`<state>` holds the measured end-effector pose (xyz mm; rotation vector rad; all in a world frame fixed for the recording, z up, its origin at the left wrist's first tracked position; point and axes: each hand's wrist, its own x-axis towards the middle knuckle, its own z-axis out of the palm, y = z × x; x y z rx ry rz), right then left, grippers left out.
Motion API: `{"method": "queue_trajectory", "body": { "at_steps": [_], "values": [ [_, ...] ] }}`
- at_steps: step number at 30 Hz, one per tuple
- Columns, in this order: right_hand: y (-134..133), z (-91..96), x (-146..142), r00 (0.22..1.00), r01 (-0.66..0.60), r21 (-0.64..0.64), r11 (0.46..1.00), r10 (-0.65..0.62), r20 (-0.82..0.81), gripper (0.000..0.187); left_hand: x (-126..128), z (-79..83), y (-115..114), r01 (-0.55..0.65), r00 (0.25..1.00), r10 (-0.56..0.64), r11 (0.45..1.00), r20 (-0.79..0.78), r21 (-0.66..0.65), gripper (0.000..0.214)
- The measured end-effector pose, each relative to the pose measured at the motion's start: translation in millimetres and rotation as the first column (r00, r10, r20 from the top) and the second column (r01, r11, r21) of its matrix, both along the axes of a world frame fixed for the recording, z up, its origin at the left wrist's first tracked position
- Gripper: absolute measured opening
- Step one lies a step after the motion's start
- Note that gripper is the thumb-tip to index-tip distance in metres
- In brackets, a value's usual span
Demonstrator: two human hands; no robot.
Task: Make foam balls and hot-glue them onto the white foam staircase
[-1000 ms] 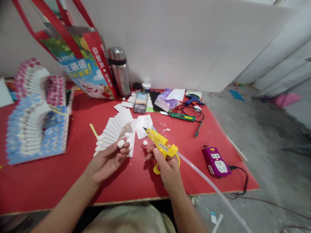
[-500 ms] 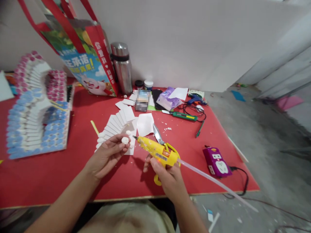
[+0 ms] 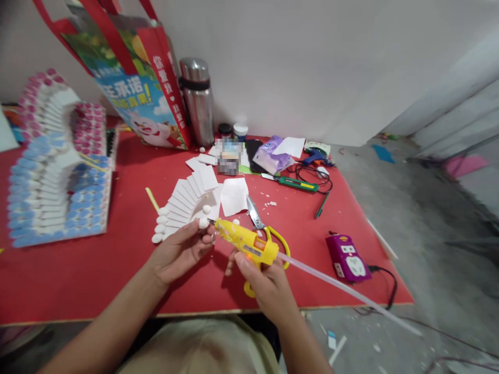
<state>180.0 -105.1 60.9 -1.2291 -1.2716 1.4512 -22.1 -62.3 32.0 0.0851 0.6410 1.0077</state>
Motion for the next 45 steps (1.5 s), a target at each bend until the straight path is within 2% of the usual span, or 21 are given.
{"method": "queue_trajectory", "body": {
  "at_steps": [4,7,11,14,19,24,29,37,45],
  "values": [
    [-3,1.4,-4,0.999,0.048,-0.025,0.999,-0.048,-0.005,0.03,1,-0.7,-1,0.008,0.996,0.001,0.995,0.086,-0.099,0.013],
    [-3,2.5,-5,0.998,0.056,-0.036,0.998,-0.057,-0.033,0.028,1,-3.3,-1,-0.029,0.992,0.041,0.995,0.124,-0.097,0.013],
    [-3,-0.4,-2,0.999,0.045,-0.013,0.999,-0.045,-0.029,0.028,0,-5.6,0,-0.082,0.99,0.089,0.994,0.111,-0.068,0.018],
    [-2,-3.6,0,0.999,0.05,0.006,0.999,-0.05,-0.009,0.03,0,-4.0,0,-0.099,0.991,0.108,0.989,0.08,-0.111,0.02],
    [-2,-7.2,3,0.999,0.051,0.049,0.997,-0.052,0.005,0.033,0,0.1,-1,-0.07,0.995,0.079,0.99,0.065,-0.125,0.021],
    [-4,-9.1,4,0.998,0.052,0.059,0.997,-0.053,0.03,0.034,-1,2.3,-1,-0.04,0.996,0.052,0.987,0.076,-0.153,0.014],
    [-7,-10.7,5,0.998,0.043,0.037,0.998,-0.045,0.053,0.032,1,4.9,0,-0.028,0.997,0.043,0.979,0.065,-0.204,0.016],
    [-6,-3.9,3,0.991,-0.009,0.038,0.999,0.004,0.134,0.038,3,3.7,-3,-0.042,0.995,0.041,0.999,-0.093,-0.002,0.008],
    [-7,-3.8,6,0.979,-0.028,0.043,0.999,0.019,0.203,0.039,3,5.4,-5,-0.029,0.978,0.045,0.996,-0.206,0.081,0.025]
  ]
}}
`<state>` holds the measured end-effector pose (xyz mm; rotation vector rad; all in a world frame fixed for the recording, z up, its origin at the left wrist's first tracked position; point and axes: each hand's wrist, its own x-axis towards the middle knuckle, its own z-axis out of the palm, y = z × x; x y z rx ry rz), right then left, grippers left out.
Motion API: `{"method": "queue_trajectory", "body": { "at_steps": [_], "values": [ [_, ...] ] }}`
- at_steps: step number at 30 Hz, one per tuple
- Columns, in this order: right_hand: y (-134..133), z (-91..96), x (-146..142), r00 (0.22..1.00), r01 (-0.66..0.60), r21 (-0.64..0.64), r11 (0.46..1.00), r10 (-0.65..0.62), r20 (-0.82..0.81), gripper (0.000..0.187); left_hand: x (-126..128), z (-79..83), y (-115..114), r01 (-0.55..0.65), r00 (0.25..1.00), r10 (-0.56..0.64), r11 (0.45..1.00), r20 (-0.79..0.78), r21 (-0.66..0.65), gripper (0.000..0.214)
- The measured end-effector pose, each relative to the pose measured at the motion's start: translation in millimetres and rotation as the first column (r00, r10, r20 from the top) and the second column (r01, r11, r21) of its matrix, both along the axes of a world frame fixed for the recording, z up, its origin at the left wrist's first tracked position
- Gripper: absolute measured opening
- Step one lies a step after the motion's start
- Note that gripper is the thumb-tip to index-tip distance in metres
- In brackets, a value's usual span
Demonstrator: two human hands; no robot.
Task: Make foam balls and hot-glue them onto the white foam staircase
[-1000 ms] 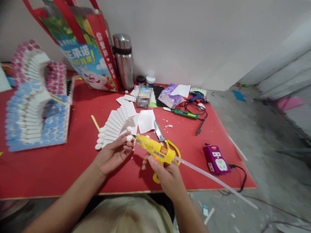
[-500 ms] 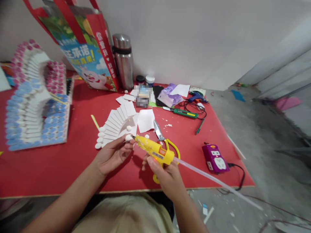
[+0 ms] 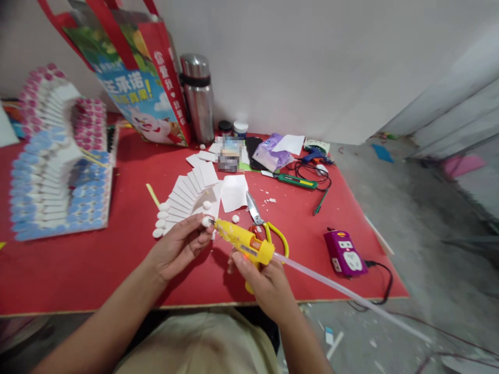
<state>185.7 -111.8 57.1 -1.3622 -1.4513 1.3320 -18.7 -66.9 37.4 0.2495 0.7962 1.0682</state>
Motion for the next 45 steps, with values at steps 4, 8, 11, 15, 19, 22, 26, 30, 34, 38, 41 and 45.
{"method": "queue_trajectory", "body": {
  "at_steps": [4,8,11,15,19,22,26,30,34,38,41,45],
  "values": [
    [-1.1,-2.2,0.8,1.0,0.016,-0.01,1.0,-0.016,-0.012,0.039,0.1,-1.5,-0.8,0.004,1.0,-0.004,1.0,-0.029,0.013,0.028],
    [-1.4,-2.8,0.6,0.999,0.033,-0.042,0.999,-0.034,-0.028,0.038,-0.5,-1.0,-1.8,0.0,0.999,0.002,0.998,-0.038,0.057,0.032],
    [-2.5,-1.8,1.2,1.0,0.026,-0.028,0.999,-0.025,0.016,0.039,-0.6,0.9,-2.2,-0.002,0.999,0.004,0.998,-0.035,0.064,0.033],
    [-4.2,-1.4,2.5,0.997,0.0,0.002,1.0,0.0,0.079,0.041,0.1,2.6,-1.8,-0.013,0.999,0.016,0.997,-0.04,0.071,0.033],
    [-3.8,-3.1,2.2,0.998,-0.015,0.028,0.999,0.013,0.069,0.041,0.6,2.1,-1.4,-0.005,0.998,0.01,0.996,-0.06,0.087,0.035],
    [-3.0,-4.5,1.8,0.998,-0.021,0.048,0.999,0.018,0.056,0.042,0.7,1.8,-1.7,0.001,0.998,0.004,0.997,-0.064,0.081,0.037],
    [-2.8,-4.5,2.0,0.998,-0.028,0.042,0.999,0.026,0.063,0.043,1.0,1.7,-1.8,0.01,0.998,-0.006,0.997,-0.061,0.071,0.038],
    [-3.3,-2.7,1.8,0.996,-0.023,0.029,0.999,0.02,0.084,0.045,1.6,1.3,-2.0,0.017,0.998,-0.014,0.997,-0.055,0.069,0.038],
    [-2.9,-1.0,0.7,0.996,-0.005,0.025,1.0,0.003,0.084,0.047,1.5,0.9,-2.1,0.01,0.999,-0.007,0.998,-0.048,0.064,0.037],
    [-2.6,-1.4,1.2,0.995,-0.007,0.016,1.0,0.005,0.095,0.05,1.0,1.1,-1.2,0.004,0.999,-0.002,0.999,-0.039,0.05,0.038],
    [-3.2,-1.9,2.1,0.995,-0.006,0.014,1.0,0.005,0.102,0.051,0.7,1.9,-0.8,0.002,0.999,-0.001,0.999,-0.033,0.041,0.038],
    [-3.6,0.1,1.2,0.994,-0.007,0.018,1.0,0.005,0.111,0.051,1.1,2.1,-0.7,0.005,1.0,-0.004,0.999,-0.026,0.038,0.038]
  ]
}}
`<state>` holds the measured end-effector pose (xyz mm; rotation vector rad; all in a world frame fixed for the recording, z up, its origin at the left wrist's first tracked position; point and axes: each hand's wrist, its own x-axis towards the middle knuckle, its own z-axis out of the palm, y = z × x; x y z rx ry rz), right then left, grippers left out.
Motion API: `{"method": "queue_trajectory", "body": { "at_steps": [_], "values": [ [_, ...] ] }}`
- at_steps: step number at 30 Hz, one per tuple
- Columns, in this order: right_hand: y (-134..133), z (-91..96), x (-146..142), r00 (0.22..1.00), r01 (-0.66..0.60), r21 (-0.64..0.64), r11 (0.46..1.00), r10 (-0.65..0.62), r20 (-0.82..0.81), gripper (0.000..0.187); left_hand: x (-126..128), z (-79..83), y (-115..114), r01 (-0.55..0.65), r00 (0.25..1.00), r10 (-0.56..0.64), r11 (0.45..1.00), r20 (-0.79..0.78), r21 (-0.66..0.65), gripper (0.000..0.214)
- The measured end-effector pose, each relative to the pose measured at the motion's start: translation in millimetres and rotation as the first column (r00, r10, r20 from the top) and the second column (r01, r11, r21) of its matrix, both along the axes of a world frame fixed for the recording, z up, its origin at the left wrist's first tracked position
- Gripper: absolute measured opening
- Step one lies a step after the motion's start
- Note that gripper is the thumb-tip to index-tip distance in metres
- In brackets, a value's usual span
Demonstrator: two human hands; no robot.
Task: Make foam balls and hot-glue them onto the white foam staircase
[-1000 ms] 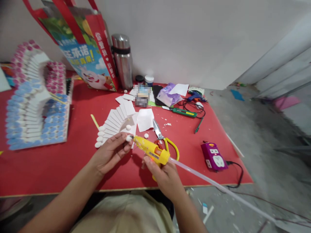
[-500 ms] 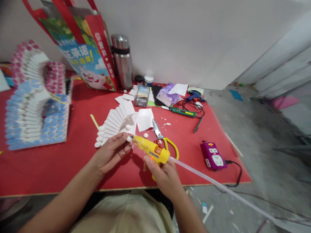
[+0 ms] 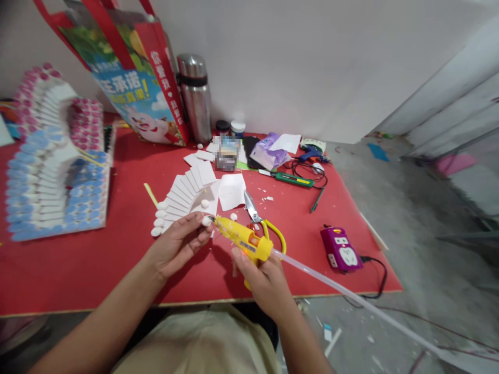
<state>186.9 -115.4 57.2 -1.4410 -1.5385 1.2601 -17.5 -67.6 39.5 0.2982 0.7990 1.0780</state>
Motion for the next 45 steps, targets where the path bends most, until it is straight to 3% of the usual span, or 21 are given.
{"method": "queue_trajectory", "body": {
  "at_steps": [9,18,30,45],
  "values": [
    [2,2.4,0,1.0,-0.004,-0.004,1.0,0.004,0.0,0.05,-1,-0.9,-1,-0.002,1.0,0.002,1.0,0.022,0.002,0.036],
    [3,2.1,6,0.993,0.025,0.014,1.0,-0.023,-0.119,0.042,-6,-1.5,0,-0.023,0.993,0.031,0.998,0.118,-0.065,0.009],
    [8,1.7,7,0.98,0.065,-0.008,0.998,-0.065,-0.188,0.038,-9,-1.4,5,0.028,0.958,0.048,0.965,0.283,-0.26,0.022],
    [10,0.9,6,0.981,0.083,0.012,0.996,-0.08,-0.178,0.041,-8,-0.5,6,0.034,0.947,0.062,0.956,0.314,-0.293,0.027]
  ]
}}
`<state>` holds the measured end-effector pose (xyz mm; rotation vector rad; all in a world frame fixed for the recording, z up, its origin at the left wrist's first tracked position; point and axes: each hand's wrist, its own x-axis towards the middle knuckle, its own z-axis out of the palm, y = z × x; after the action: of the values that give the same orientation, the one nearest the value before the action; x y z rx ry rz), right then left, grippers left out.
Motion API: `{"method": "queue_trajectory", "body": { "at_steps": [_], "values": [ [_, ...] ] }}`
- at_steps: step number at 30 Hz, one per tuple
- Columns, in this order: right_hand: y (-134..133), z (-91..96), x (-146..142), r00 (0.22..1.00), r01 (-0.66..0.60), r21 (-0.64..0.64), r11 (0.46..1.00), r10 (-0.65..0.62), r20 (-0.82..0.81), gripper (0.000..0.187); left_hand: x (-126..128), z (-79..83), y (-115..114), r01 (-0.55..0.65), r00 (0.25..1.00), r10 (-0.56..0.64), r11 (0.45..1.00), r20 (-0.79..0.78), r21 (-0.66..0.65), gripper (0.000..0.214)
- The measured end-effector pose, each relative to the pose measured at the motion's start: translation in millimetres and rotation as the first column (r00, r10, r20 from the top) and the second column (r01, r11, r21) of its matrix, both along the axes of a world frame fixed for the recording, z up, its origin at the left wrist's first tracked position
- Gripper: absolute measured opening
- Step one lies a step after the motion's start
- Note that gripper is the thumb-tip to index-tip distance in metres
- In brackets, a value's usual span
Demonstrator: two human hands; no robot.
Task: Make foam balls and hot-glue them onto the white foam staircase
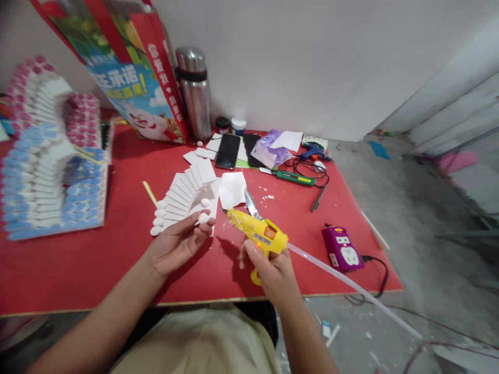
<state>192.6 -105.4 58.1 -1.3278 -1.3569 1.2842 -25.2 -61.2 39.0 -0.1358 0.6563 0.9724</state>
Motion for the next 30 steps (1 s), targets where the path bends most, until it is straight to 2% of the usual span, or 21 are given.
{"method": "queue_trajectory", "body": {
  "at_steps": [12,20,25,30],
  "values": [
    [-1,1.3,-1,0.999,0.013,0.007,1.0,-0.013,0.032,0.041,1,-1.9,-1,0.011,0.997,-0.01,1.0,-0.079,0.008,0.013],
    [-2,-0.2,1,1.0,0.024,0.004,1.0,-0.024,0.015,0.039,2,-7.0,-5,-0.001,0.97,0.035,0.99,-0.242,0.138,0.014],
    [-1,-0.4,0,1.0,0.022,0.008,1.0,-0.022,0.011,0.04,5,-6.6,-6,0.036,0.928,0.032,0.984,-0.372,0.176,0.02],
    [0,-2.3,1,1.0,0.017,0.011,1.0,-0.017,0.017,0.04,6,-10.7,-8,0.078,0.889,0.068,0.952,-0.452,0.296,0.026]
  ]
}}
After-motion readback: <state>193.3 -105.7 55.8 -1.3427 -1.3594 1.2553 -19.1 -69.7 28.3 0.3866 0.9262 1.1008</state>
